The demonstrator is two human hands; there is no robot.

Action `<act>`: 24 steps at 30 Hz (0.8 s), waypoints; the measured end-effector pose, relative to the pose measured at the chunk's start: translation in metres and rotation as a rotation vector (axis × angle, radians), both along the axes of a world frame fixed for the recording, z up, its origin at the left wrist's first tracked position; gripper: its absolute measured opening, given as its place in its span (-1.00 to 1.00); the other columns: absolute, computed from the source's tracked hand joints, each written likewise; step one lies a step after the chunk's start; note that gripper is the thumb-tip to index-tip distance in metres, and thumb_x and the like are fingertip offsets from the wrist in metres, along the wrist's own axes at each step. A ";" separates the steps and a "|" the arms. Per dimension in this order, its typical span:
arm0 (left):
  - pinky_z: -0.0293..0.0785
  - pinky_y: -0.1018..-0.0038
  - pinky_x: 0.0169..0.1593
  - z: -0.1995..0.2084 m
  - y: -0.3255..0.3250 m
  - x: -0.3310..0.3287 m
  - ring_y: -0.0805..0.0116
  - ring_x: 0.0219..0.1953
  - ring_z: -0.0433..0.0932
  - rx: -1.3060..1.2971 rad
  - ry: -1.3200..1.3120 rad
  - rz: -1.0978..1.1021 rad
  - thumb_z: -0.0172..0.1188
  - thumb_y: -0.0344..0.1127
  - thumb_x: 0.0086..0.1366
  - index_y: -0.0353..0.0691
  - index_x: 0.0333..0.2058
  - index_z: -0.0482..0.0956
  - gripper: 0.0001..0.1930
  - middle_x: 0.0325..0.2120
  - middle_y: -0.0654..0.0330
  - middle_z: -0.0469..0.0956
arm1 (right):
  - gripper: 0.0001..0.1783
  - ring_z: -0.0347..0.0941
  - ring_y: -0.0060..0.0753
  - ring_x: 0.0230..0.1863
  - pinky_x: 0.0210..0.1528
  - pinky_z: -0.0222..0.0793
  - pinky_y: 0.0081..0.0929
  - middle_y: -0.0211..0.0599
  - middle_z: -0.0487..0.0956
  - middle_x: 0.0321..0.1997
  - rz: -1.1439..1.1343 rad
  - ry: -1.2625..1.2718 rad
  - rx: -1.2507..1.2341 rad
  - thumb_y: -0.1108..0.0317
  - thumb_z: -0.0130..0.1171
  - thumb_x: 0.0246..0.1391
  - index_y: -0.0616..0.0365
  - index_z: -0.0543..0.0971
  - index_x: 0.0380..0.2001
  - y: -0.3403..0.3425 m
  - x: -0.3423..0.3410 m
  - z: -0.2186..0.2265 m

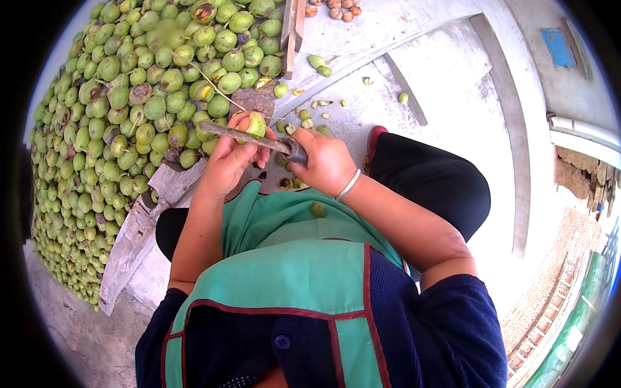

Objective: The person peels green walnuts using a metal tool to remove the outer husks, then places the husked walnuts on the floor next to the pile.

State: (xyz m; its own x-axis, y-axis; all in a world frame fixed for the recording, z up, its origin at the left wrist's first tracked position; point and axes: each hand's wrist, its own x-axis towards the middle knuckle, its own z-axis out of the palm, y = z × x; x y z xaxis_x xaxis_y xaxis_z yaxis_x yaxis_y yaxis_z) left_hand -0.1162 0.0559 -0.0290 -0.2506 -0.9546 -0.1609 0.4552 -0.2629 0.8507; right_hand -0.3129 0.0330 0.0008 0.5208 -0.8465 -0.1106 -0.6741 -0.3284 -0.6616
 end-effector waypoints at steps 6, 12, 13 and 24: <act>0.31 0.59 -0.42 -0.003 0.002 -0.002 0.51 -0.48 0.35 -0.041 -0.091 -0.029 0.02 -0.18 0.28 -0.32 0.06 0.13 -0.51 -0.31 0.20 0.38 | -0.59 0.45 0.05 -0.35 -0.32 0.39 -0.18 -0.10 0.50 -0.38 0.007 -0.023 0.018 0.34 0.27 -0.30 0.12 0.41 -0.29 0.000 -0.001 -0.001; 0.30 0.59 -0.44 0.006 0.008 -0.010 0.51 -0.51 0.33 -0.069 -0.158 0.032 0.00 -0.20 0.29 -0.34 0.04 0.12 -0.54 -0.34 0.22 0.36 | -0.59 0.45 0.07 -0.36 -0.32 0.38 -0.16 -0.07 0.50 -0.40 0.004 -0.070 0.049 0.37 0.27 -0.31 0.11 0.42 -0.28 0.000 0.001 -0.007; 0.29 0.59 -0.44 0.005 0.009 -0.010 0.51 -0.51 0.33 -0.072 -0.181 0.032 0.00 -0.20 0.29 -0.33 0.04 0.12 -0.54 -0.35 0.22 0.36 | -0.59 0.44 0.08 -0.37 -0.32 0.38 -0.16 -0.06 0.50 -0.40 0.005 -0.080 0.058 0.37 0.27 -0.31 0.12 0.42 -0.28 0.001 0.001 -0.008; 0.33 0.57 -0.26 0.009 0.005 -0.018 0.49 -0.33 0.37 -0.244 -0.312 0.148 0.10 -0.29 0.22 -0.31 0.04 0.14 -0.52 -0.26 0.20 0.35 | -0.72 0.47 -0.39 -0.48 -0.39 0.39 -0.46 -0.20 0.52 -0.48 -0.225 -0.422 0.356 0.41 0.23 -0.17 0.18 0.45 -0.32 0.025 0.013 -0.002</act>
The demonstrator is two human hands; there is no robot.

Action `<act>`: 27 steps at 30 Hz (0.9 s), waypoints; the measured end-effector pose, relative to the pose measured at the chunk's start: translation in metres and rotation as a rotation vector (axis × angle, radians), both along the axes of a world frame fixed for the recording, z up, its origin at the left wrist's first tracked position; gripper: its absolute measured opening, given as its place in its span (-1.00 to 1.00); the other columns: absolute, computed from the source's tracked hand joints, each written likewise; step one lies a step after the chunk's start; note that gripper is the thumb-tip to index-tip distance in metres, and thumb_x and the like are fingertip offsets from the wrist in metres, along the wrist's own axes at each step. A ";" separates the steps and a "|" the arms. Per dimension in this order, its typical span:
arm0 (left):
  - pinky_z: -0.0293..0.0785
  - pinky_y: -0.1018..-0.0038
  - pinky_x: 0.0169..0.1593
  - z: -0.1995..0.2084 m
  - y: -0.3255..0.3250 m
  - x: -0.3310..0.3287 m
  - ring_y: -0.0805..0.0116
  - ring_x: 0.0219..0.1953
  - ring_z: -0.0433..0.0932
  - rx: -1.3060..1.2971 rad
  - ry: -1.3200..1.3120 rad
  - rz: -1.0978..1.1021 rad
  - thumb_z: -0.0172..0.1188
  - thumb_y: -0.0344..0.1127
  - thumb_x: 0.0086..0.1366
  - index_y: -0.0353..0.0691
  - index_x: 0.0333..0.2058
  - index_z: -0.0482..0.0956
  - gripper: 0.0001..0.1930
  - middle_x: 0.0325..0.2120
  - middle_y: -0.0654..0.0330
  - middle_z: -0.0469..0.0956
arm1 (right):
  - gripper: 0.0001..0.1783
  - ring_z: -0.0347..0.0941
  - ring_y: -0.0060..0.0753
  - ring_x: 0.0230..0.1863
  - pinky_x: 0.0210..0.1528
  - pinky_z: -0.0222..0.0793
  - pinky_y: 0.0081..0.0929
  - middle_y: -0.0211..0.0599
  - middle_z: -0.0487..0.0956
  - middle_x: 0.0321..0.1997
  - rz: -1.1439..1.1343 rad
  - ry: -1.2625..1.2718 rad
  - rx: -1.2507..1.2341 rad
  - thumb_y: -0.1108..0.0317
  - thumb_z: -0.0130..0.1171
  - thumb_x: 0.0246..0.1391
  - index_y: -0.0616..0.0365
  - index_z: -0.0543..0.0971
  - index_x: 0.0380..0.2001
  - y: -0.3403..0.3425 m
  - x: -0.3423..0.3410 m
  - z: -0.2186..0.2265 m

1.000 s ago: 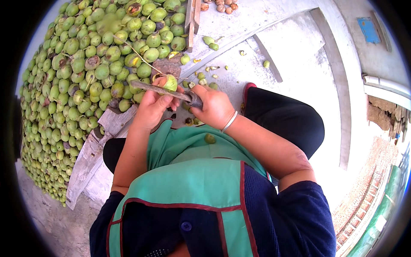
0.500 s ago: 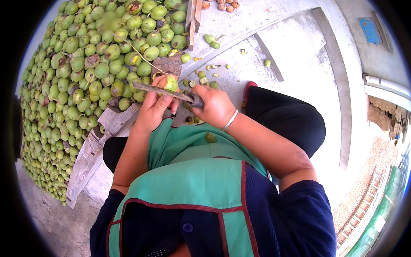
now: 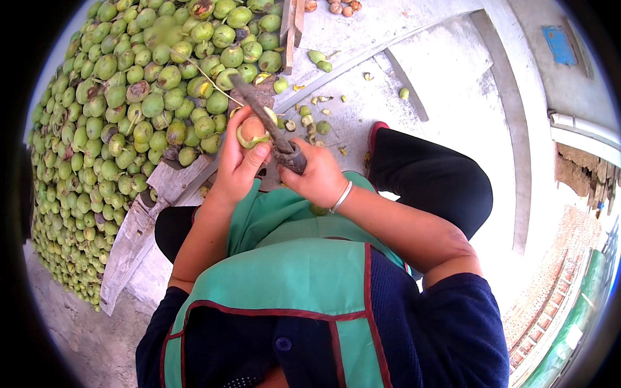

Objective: The person peels green walnuts using a metal tool to remove the outer husks, then places the husked walnuts on the floor next to the pile.

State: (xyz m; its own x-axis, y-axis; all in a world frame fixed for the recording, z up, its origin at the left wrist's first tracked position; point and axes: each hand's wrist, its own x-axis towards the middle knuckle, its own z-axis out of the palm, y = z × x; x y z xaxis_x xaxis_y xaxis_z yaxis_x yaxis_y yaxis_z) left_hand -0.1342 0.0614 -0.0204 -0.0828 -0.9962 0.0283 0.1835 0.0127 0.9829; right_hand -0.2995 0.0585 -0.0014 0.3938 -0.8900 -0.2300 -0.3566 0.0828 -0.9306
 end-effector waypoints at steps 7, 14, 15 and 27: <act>0.27 0.51 0.03 -0.007 -0.004 0.017 0.46 -0.04 0.31 0.098 -0.126 -0.145 0.21 -0.53 0.05 -0.26 0.10 0.15 -0.37 -0.11 0.22 0.31 | -0.69 0.38 -0.67 -0.44 -0.36 0.36 -0.60 -0.44 0.49 -0.50 -0.168 -0.070 0.130 0.32 0.31 -0.13 0.21 0.46 -0.34 -0.026 -0.009 0.011; 0.36 0.53 -0.06 0.006 -0.002 0.009 0.47 -0.11 0.39 0.272 0.159 -0.185 0.26 -0.50 0.02 -0.28 0.07 0.24 -0.39 -0.06 0.21 0.34 | -0.57 0.48 -0.51 -0.38 -0.26 0.40 -0.53 -0.27 0.55 -0.43 -0.127 -0.046 0.065 0.27 0.36 -0.20 0.24 0.45 -0.28 -0.030 -0.006 0.011; 0.38 0.54 -0.09 0.004 -0.002 0.008 0.48 -0.13 0.40 0.264 0.212 -0.165 0.26 -0.48 0.02 -0.29 0.07 0.25 -0.39 -0.07 0.21 0.36 | -0.55 0.50 -0.46 -0.37 -0.26 0.40 -0.51 -0.23 0.56 -0.42 -0.124 -0.015 0.017 0.26 0.37 -0.22 0.25 0.45 -0.27 -0.030 -0.005 0.011; 0.41 0.55 -0.32 -0.004 -0.007 0.025 0.39 -0.34 0.47 0.474 0.427 -0.131 -0.03 -0.29 0.21 -0.30 0.00 0.32 -0.61 -0.23 0.13 0.48 | -0.61 0.52 -0.24 -0.40 -0.30 0.40 -0.41 -0.11 0.55 -0.44 -0.091 0.120 -0.088 0.34 0.25 -0.23 0.24 0.44 -0.27 -0.040 -0.012 0.015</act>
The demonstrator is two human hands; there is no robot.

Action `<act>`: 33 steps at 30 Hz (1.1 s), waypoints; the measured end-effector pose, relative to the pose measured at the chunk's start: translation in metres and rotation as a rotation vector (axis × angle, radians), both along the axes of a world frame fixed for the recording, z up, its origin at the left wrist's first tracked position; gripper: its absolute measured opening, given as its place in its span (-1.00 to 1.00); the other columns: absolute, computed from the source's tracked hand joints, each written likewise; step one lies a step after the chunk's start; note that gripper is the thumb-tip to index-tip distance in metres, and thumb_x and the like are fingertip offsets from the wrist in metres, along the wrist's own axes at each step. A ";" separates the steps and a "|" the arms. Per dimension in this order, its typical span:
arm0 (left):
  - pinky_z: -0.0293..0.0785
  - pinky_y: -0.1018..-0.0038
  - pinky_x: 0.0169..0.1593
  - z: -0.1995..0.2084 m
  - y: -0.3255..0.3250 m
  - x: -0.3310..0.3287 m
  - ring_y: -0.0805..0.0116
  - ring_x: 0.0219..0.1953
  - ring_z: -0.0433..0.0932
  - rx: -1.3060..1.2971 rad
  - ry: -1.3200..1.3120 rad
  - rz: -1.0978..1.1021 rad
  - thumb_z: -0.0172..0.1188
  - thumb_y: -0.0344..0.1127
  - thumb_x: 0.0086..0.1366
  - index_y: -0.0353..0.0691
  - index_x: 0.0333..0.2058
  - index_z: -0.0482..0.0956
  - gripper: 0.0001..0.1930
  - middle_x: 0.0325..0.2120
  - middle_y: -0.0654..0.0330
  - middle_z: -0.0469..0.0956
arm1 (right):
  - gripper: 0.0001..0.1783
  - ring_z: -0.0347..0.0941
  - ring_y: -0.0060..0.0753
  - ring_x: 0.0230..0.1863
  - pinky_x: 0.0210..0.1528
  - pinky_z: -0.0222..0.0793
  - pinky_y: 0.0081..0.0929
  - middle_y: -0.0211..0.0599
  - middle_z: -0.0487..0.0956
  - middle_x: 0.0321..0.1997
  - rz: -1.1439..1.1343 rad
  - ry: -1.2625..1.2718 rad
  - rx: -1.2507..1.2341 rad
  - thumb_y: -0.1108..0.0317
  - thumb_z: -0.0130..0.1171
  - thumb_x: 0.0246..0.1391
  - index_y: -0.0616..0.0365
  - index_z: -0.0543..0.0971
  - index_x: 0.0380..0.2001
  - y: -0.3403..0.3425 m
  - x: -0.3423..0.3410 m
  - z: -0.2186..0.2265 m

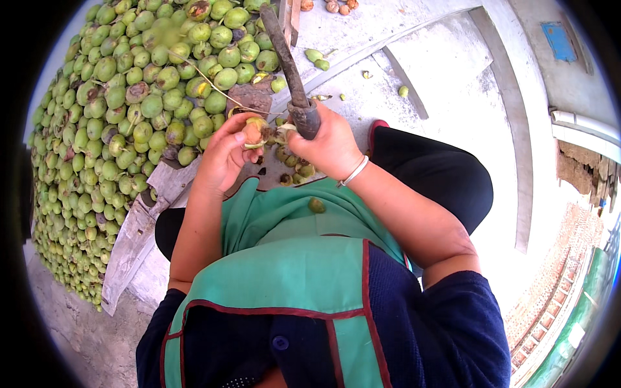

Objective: The person peels green walnuts using a metal tool to remove the outer husks, then places the husked walnuts on the floor next to the pile.

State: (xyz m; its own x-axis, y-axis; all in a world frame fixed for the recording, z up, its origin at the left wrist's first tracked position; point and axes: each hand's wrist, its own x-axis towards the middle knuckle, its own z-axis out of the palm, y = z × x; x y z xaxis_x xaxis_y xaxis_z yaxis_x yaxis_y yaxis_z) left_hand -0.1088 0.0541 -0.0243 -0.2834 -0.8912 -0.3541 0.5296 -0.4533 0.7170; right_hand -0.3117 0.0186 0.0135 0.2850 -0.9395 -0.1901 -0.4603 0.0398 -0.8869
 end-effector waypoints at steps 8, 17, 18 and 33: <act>0.43 0.52 -0.31 -0.008 -0.004 0.002 0.37 -0.35 0.48 0.147 0.283 0.156 -0.14 -0.25 0.28 -0.29 0.10 0.21 -0.57 -0.10 -0.03 0.44 | -0.61 0.44 -0.01 -0.40 -0.37 0.37 -0.29 -0.13 0.47 -0.45 0.145 0.216 -0.367 0.35 0.30 -0.29 0.17 0.43 -0.31 0.005 0.000 -0.001; 0.39 0.59 -0.34 -0.004 -0.002 0.000 0.41 -0.40 0.45 0.141 0.354 0.100 -0.17 -0.14 0.35 -0.28 0.12 0.18 -0.55 -0.10 0.00 0.43 | -0.54 0.45 -0.04 -0.38 -0.35 0.38 -0.24 -0.18 0.48 -0.42 0.339 0.335 -0.356 0.33 0.31 -0.37 0.10 0.43 -0.28 0.006 -0.001 -0.007; 0.39 0.59 -0.35 -0.004 -0.001 -0.001 0.42 -0.40 0.45 0.131 0.319 0.116 -0.18 -0.13 0.36 -0.28 0.12 0.18 -0.55 -0.10 0.00 0.43 | -0.54 0.45 -0.05 -0.38 -0.35 0.38 -0.24 -0.18 0.48 -0.42 0.343 0.339 -0.359 0.33 0.31 -0.36 0.10 0.42 -0.28 0.006 -0.001 -0.008; 0.42 0.52 -0.18 -0.006 0.002 0.002 0.41 -0.25 0.47 -0.239 -0.197 0.013 0.07 -0.21 0.26 -0.32 0.15 0.15 -0.45 -0.08 0.06 0.44 | -0.57 0.46 -0.03 -0.38 -0.35 0.39 -0.20 -0.16 0.49 -0.40 0.320 0.369 -0.289 0.29 0.28 -0.31 0.10 0.42 -0.28 0.007 0.003 -0.007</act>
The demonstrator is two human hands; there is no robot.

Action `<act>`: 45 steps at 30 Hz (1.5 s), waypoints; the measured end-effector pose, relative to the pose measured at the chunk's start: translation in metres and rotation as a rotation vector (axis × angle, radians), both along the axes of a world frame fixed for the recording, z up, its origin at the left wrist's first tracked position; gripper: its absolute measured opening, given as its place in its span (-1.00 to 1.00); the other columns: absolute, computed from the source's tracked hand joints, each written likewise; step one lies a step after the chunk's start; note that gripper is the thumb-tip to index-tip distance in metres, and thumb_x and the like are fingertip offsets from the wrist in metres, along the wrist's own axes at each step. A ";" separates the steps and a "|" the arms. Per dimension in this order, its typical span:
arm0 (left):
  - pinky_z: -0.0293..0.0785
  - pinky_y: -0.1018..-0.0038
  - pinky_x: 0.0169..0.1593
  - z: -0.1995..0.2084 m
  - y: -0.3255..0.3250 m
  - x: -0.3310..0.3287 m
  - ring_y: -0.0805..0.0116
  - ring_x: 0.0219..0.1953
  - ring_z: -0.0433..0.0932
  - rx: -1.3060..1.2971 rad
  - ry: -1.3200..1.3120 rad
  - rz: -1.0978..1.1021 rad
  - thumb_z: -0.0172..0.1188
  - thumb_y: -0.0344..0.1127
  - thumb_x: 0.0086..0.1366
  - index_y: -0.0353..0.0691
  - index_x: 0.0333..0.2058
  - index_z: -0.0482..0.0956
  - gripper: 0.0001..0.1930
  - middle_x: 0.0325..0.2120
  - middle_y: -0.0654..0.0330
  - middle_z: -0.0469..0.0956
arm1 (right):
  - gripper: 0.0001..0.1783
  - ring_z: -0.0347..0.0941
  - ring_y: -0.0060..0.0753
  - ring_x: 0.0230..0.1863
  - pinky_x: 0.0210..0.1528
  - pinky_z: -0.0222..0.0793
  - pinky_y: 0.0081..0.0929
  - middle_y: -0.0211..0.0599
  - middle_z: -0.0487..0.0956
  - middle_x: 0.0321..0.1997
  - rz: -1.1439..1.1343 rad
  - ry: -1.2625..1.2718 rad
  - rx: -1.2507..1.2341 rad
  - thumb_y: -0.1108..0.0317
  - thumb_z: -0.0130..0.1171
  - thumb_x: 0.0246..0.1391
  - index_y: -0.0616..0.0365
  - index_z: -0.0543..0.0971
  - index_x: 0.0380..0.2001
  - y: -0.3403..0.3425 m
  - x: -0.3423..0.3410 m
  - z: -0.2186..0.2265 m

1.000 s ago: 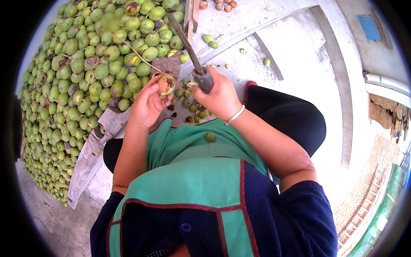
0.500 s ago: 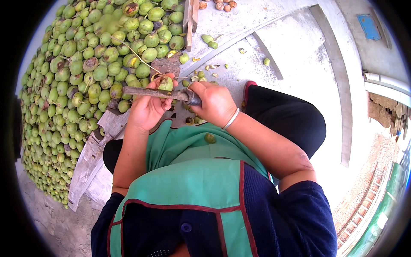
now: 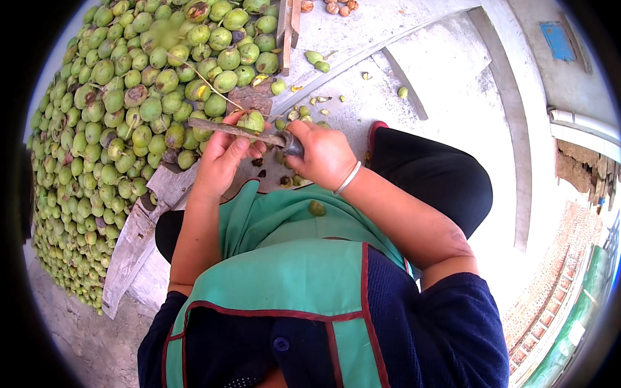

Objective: The person peels green walnuts using a metal tool to remove the outer husks, then places the husked walnuts on the floor next to the pile.

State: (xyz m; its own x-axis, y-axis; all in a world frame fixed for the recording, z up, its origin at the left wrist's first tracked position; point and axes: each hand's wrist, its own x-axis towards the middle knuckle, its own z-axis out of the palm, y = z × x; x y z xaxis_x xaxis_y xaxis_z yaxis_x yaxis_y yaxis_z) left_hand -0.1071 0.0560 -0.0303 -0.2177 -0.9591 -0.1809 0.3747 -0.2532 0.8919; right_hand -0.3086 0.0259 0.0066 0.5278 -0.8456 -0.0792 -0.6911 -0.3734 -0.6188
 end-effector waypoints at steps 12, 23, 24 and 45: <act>0.42 0.53 -0.15 0.003 0.002 0.003 0.47 -0.27 0.47 -0.080 -0.350 -0.081 0.11 -0.25 0.23 -0.38 0.10 0.22 -0.47 -0.26 0.20 0.46 | -0.56 0.45 0.05 -0.38 -0.34 0.38 -0.18 -0.08 0.51 -0.44 0.015 -0.039 0.087 0.29 0.28 -0.30 0.10 0.42 -0.26 0.002 -0.006 -0.021; 0.40 0.58 -0.20 -0.008 0.004 -0.038 0.50 -0.34 0.45 -0.127 -0.216 0.259 0.10 -0.33 0.24 -0.39 0.09 0.22 -0.51 -0.26 0.21 0.46 | -0.66 0.47 0.06 -0.43 -0.36 0.40 -0.21 0.02 0.52 -0.49 -0.236 -0.211 0.140 0.35 0.23 -0.22 0.19 0.45 -0.30 0.016 0.008 -0.027; 0.40 0.58 -0.20 -0.010 0.004 -0.041 0.51 -0.33 0.44 -0.184 -0.278 0.287 0.11 -0.34 0.23 -0.39 0.10 0.22 -0.51 -0.25 0.21 0.46 | -0.66 0.48 0.03 -0.43 -0.36 0.40 -0.24 0.01 0.53 -0.49 -0.285 -0.237 0.192 0.34 0.23 -0.21 0.20 0.45 -0.29 0.018 0.011 -0.026; 0.36 0.52 -0.21 -0.004 -0.006 -0.009 0.43 -0.20 0.43 0.160 0.257 -0.017 -0.02 -0.40 0.19 -0.33 0.05 0.29 -0.58 -0.12 0.15 0.44 | -0.49 0.52 -0.17 -0.34 -0.26 0.40 -0.39 -0.08 0.57 -0.37 -0.327 -0.474 0.260 0.16 0.36 -0.21 0.26 0.46 -0.24 -0.003 0.001 -0.017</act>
State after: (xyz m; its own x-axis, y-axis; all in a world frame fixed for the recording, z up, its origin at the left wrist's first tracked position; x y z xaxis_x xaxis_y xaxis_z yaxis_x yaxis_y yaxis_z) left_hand -0.1162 0.0498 -0.0340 -0.2914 -0.9188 -0.2664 0.5779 -0.3910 0.7164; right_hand -0.3071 0.0225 -0.0106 0.2737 -0.9537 -0.1245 -0.3725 0.0142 -0.9279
